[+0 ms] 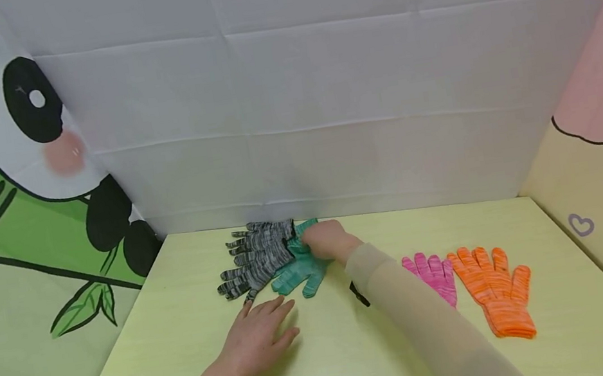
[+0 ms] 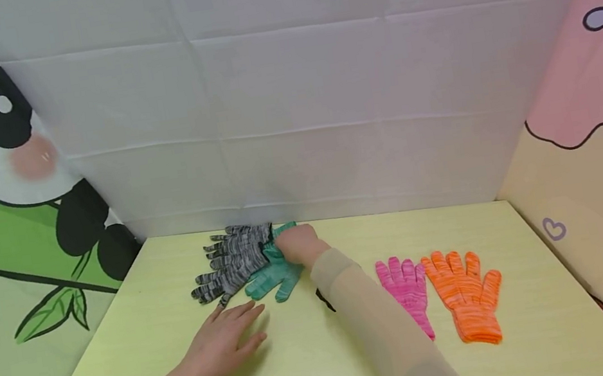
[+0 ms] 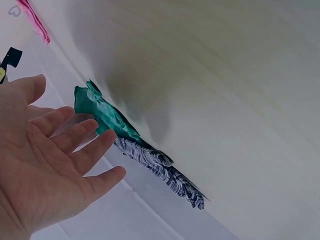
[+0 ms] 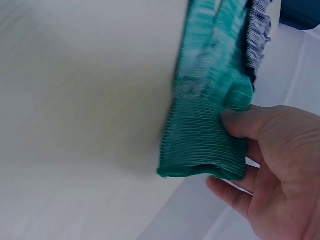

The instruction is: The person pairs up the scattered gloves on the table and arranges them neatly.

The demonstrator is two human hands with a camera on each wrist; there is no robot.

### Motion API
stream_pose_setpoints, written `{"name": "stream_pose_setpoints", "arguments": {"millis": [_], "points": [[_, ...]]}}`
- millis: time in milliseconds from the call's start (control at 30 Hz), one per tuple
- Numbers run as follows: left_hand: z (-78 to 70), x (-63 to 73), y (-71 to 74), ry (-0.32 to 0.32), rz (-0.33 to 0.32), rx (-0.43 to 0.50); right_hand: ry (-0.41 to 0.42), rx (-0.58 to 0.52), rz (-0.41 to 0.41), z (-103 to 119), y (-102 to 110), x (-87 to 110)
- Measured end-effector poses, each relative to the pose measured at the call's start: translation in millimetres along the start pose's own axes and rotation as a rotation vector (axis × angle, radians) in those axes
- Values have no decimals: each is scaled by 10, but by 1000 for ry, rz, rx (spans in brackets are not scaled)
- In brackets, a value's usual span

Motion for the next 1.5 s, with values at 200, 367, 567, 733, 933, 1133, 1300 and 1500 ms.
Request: {"name": "stream_pose_setpoints", "arguments": {"millis": [200,367,567,733,933,1133,1300,1500], "points": [[-21,-21,23,-7,4,13,-10,-169,103,-113,188,152],[-17,-29,6,1,16,32,20,-282,159,-252,289,291],[-14,-21,-10,16,28,55,31,-518,154,-515,374,518],[-37,0,-3,19,30,116,-4,-834,60,-719,336,725],[-89,32,8,-11,24,182,-5,-1171,-73,-784,214,993],[-104,26,29,-18,6,211,-101,-1340,-152,-753,116,1273],[-95,11,35,-20,-4,200,-211,-1464,-170,-662,-5,1449],[-92,-4,37,-31,-14,199,-325,-1638,-180,-448,-250,1663]]}}
Point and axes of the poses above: each hand's wrist, its own x-axis away from the middle knuckle, its own y-axis out of the back of the hand, z = x × y, the point moved 7 cm from there along -x, towards the middle knuckle, and after that the axes turned 8 degrees about x, right-handed, at the moved point
